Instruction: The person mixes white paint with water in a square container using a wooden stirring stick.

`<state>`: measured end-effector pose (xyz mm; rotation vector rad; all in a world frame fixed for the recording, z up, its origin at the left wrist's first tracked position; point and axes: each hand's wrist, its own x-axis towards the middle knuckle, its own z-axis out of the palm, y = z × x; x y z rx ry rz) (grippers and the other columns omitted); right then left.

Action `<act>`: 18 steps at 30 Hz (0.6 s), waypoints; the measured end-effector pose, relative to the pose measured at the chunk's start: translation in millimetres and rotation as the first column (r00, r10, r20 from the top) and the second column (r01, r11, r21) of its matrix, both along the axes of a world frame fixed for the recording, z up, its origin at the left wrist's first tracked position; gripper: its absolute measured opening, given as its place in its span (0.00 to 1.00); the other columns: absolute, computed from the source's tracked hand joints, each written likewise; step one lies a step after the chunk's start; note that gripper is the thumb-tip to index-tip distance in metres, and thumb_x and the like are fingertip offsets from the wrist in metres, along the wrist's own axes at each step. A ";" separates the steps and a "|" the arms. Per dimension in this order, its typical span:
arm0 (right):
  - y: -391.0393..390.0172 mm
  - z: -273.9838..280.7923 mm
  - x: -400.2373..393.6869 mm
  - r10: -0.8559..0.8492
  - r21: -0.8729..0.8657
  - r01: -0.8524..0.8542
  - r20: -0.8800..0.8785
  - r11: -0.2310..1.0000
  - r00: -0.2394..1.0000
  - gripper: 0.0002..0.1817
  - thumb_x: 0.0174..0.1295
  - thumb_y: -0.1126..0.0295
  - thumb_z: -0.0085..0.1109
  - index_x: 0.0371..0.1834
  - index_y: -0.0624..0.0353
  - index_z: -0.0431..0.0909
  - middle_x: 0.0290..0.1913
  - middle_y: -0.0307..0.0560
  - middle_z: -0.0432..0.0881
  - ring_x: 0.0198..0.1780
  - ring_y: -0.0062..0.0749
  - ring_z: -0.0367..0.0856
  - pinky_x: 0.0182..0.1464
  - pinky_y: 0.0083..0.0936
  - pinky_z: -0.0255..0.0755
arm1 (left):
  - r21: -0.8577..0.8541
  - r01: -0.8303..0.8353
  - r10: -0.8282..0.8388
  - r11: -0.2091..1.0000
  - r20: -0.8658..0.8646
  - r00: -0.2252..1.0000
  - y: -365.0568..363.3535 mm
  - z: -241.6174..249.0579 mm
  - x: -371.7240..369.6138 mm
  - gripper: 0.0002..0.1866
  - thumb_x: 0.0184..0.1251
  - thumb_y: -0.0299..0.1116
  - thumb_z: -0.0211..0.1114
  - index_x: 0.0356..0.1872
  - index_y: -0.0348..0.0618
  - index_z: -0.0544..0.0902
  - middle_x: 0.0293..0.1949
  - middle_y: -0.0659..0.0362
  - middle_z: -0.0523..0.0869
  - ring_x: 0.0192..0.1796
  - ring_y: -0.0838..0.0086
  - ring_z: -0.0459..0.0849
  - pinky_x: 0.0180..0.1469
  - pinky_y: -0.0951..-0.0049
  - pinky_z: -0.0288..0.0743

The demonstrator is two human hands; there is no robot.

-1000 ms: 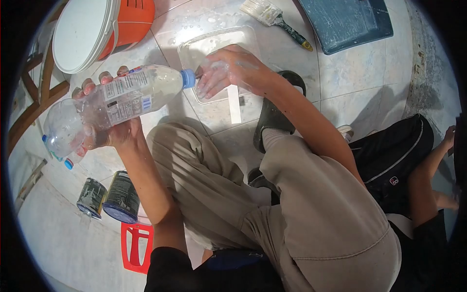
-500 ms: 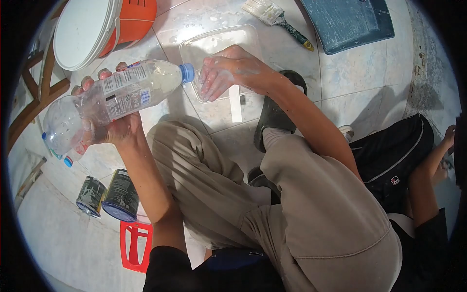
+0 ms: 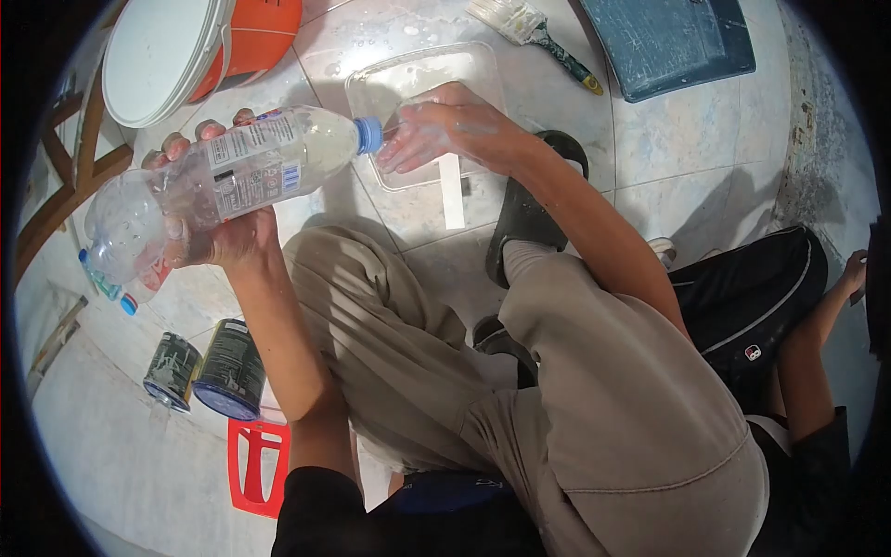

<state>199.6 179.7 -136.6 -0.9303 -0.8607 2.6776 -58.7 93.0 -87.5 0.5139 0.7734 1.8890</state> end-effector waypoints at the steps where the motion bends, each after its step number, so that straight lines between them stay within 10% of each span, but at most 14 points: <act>1: 0.9 0.5 -0.2 0.025 0.072 -0.027 0.025 0.997 0.999 0.21 0.72 0.64 0.53 0.46 0.80 0.79 0.44 0.71 0.86 0.48 0.54 0.89 0.52 0.41 0.86 | -0.010 -0.013 0.013 1.000 0.003 1.000 0.0 0.0 0.1 0.30 0.44 0.48 0.75 0.53 0.55 0.81 0.51 0.67 0.84 0.56 0.61 0.83 0.69 0.39 0.66; 6: 0.2 8.0 -2.4 0.083 0.229 -0.098 0.071 0.969 0.994 0.24 0.72 0.61 0.54 0.46 0.81 0.77 0.46 0.74 0.84 0.49 0.55 0.88 0.54 0.42 0.85 | -0.056 -0.068 0.070 0.996 0.037 0.997 0.7 2.2 1.5 0.28 0.45 0.47 0.75 0.52 0.55 0.83 0.50 0.66 0.85 0.56 0.59 0.84 0.70 0.37 0.66; 10: 2.3 12.8 -4.2 0.063 -0.102 -0.059 0.041 0.993 0.997 0.23 0.71 0.65 0.45 0.45 0.85 0.74 0.46 0.76 0.84 0.49 0.59 0.88 0.54 0.43 0.85 | -0.097 -0.095 0.102 0.991 0.078 0.992 2.9 4.2 7.2 0.28 0.44 0.45 0.74 0.51 0.54 0.83 0.50 0.65 0.86 0.56 0.59 0.85 0.71 0.37 0.66; 13: -14.4 -11.8 7.0 -0.025 0.037 0.033 -0.203 0.999 0.979 0.31 0.73 0.55 0.48 0.47 0.84 0.76 0.44 0.75 0.85 0.49 0.58 0.88 0.55 0.44 0.83 | -0.128 -0.094 0.106 0.987 0.098 0.989 3.6 2.4 7.9 0.28 0.43 0.45 0.74 0.51 0.54 0.84 0.50 0.65 0.86 0.56 0.59 0.85 0.72 0.36 0.65; 15: 2.1 10.9 2.9 0.016 -0.146 -0.024 -0.059 0.989 0.998 0.24 0.72 0.63 0.50 0.45 0.85 0.75 0.42 0.76 0.84 0.47 0.57 0.88 0.54 0.45 0.85 | -0.169 -0.096 0.116 0.981 0.115 0.987 2.5 0.8 8.8 0.28 0.42 0.45 0.75 0.51 0.54 0.84 0.49 0.65 0.86 0.56 0.59 0.85 0.72 0.37 0.65; 18: 6.2 12.7 -2.3 0.063 0.028 -0.065 0.083 0.997 0.995 0.24 0.71 0.61 0.55 0.46 0.82 0.78 0.39 0.74 0.85 0.44 0.55 0.90 0.53 0.43 0.85 | -0.204 -0.114 0.145 0.972 0.145 0.979 1.4 0.2 8.4 0.29 0.41 0.46 0.75 0.51 0.55 0.84 0.49 0.65 0.86 0.55 0.60 0.86 0.74 0.36 0.63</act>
